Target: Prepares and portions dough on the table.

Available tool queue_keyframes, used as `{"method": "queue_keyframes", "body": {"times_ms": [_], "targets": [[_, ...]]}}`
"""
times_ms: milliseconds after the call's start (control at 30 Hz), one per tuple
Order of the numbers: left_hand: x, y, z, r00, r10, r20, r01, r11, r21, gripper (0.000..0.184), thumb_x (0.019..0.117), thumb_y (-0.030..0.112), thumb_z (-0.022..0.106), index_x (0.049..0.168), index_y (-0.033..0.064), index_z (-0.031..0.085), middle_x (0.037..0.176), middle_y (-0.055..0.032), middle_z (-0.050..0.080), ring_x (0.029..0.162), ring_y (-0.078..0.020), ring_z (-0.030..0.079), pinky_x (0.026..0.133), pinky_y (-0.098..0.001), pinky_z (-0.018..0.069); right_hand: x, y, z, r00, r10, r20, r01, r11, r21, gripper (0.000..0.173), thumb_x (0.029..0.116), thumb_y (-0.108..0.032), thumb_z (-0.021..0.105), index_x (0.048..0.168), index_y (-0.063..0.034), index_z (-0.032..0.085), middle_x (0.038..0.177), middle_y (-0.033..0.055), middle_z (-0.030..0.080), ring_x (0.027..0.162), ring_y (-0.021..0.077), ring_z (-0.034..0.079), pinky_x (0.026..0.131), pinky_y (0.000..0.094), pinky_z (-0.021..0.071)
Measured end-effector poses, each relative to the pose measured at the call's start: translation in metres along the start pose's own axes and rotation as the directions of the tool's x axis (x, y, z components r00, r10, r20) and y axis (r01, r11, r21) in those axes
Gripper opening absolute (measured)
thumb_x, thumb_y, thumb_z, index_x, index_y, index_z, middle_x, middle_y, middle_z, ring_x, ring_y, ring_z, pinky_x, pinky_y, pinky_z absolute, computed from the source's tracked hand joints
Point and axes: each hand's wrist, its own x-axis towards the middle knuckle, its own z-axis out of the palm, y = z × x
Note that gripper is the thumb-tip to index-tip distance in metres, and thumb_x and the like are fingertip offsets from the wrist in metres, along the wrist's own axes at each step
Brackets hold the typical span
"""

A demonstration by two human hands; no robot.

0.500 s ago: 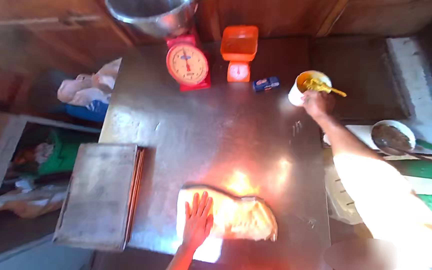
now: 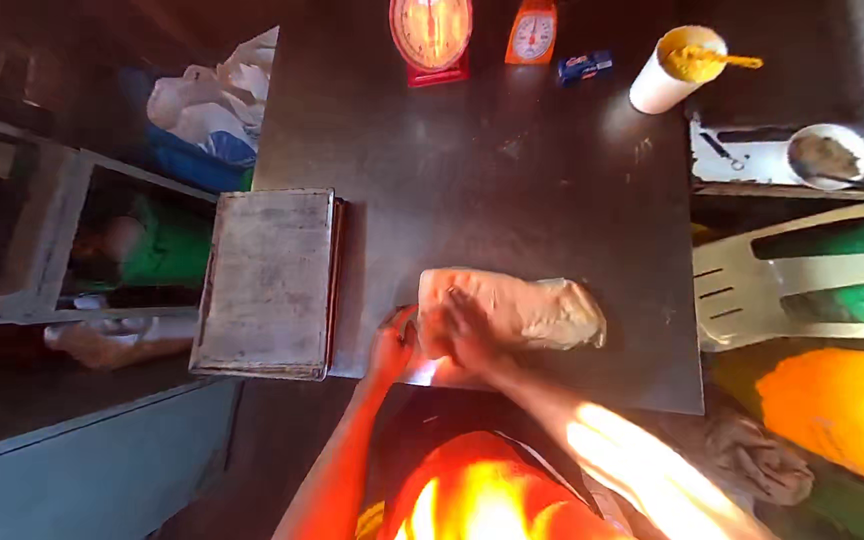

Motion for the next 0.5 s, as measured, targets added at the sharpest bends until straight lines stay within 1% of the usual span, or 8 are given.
{"method": "queue_keyframes", "body": {"times_ms": [67, 133, 167, 233, 267, 333, 400, 500], "targets": [[-0.037, -0.013, -0.018, 0.997, 0.061, 0.049, -0.065, 0.994, 0.089, 0.035, 0.1015, 0.014, 0.05, 0.132, 0.0138, 0.068, 0.133, -0.0046, 0.067, 0.125, -0.0159, 0.062, 0.108, -0.0403, 0.0519, -0.018, -0.038, 0.039, 0.989, -0.134, 0.06, 0.137, 0.989, -0.062, 0.069, 0.1027, -0.054, 0.048, 0.154, -0.0074, 0.046, 0.165, 0.012, 0.035, 0.156, 0.0271, 0.023, 0.127, 0.0543, 0.0189], [-0.082, -0.03, -0.043, 0.998, 0.021, 0.055, -0.026, 0.995, 0.092, 0.035, 0.1013, 0.014, 0.051, 0.132, 0.0137, 0.068, 0.132, -0.0053, 0.068, 0.122, -0.0167, 0.065, 0.105, -0.042, 0.054, -0.03, -0.031, 0.03, 0.989, -0.146, -0.012, 0.143, 0.982, -0.123, 0.061, 0.1043, -0.05, 0.046, 0.15, -0.0089, 0.051, 0.161, 0.0092, 0.042, 0.153, 0.0236, 0.031, 0.127, 0.0477, 0.0258], [-0.109, -0.042, -0.055, 0.999, -0.026, 0.048, 0.022, 0.996, 0.085, 0.035, 0.1014, 0.014, 0.052, 0.132, 0.0136, 0.068, 0.13, -0.0067, 0.069, 0.118, -0.0182, 0.067, 0.102, -0.0432, 0.0553, -0.039, -0.012, 0.015, 0.992, -0.091, -0.084, 0.077, 0.985, -0.157, 0.061, 0.1036, -0.05, 0.048, 0.149, -0.0096, 0.052, 0.159, 0.0094, 0.044, 0.151, 0.0239, 0.035, 0.126, 0.0462, 0.0286], [-0.161, -0.069, -0.078, 0.996, -0.09, 0.005, 0.089, 0.991, 0.103, 0.033, 0.1011, 0.012, 0.053, 0.13, 0.0121, 0.069, 0.126, -0.0093, 0.07, 0.111, -0.0219, 0.07, 0.098, -0.0457, 0.0573, -0.06, 0.039, -0.019, 0.976, 0.076, -0.206, -0.129, 0.958, -0.257, 0.069, 0.103, -0.057, 0.045, 0.154, -0.0109, 0.046, 0.161, 0.0098, 0.042, 0.152, 0.0255, 0.034, 0.125, 0.0485, 0.0274], [-0.185, -0.082, -0.089, 0.994, -0.106, -0.026, 0.108, 0.987, 0.118, 0.033, 0.1009, 0.011, 0.053, 0.129, 0.0111, 0.07, 0.124, -0.0104, 0.071, 0.11, -0.0241, 0.07, 0.098, -0.0477, 0.0572, -0.072, 0.061, -0.036, 0.957, 0.162, -0.241, -0.234, 0.922, -0.309, 0.074, 0.1034, -0.06, 0.04, 0.157, -0.0081, 0.041, 0.164, 0.0131, 0.036, 0.154, 0.0283, 0.029, 0.126, 0.0511, 0.0231], [-0.226, -0.1, -0.11, 0.984, -0.145, -0.103, 0.157, 0.979, 0.127, 0.033, 0.1, 0.01, 0.051, 0.127, 0.0088, 0.07, 0.12, -0.0112, 0.072, 0.109, -0.0257, 0.071, 0.097, -0.0494, 0.0568, -0.081, 0.081, -0.058, 0.903, 0.315, -0.294, -0.406, 0.849, -0.339, 0.074, 0.1071, -0.054, 0.033, 0.156, 0.0017, 0.036, 0.166, 0.0211, 0.028, 0.156, 0.0337, 0.02, 0.128, 0.0526, 0.0173], [-0.255, -0.109, -0.125, 0.966, -0.188, -0.18, 0.208, 0.973, 0.098, 0.034, 0.0985, 0.01, 0.049, 0.126, 0.0067, 0.07, 0.121, -0.0098, 0.073, 0.109, -0.0228, 0.071, 0.098, -0.0464, 0.0568, -0.056, 0.059, -0.05, 0.813, 0.448, -0.371, -0.549, 0.802, -0.236, 0.081, 0.106, -0.055, 0.035, 0.154, 0.0102, 0.033, 0.165, 0.0291, 0.021, 0.157, 0.0396, 0.015, 0.128, 0.0524, 0.0162], [-0.258, -0.112, -0.127, 0.949, -0.214, -0.232, 0.229, 0.973, 0.039, 0.038, 0.0961, 0.009, 0.048, 0.127, 0.0066, 0.069, 0.119, -0.0078, 0.073, 0.103, -0.0182, 0.071, 0.094, -0.0429, 0.0579, 0.029, -0.024, -0.012, 0.728, 0.597, -0.337, -0.648, 0.76, -0.055, 0.099, 0.1006, -0.065, 0.039, 0.158, 0.0123, 0.015, 0.166, 0.0341, 0.001, 0.157, 0.0443, -0.002, 0.127, 0.0577, 0.0036]]}}
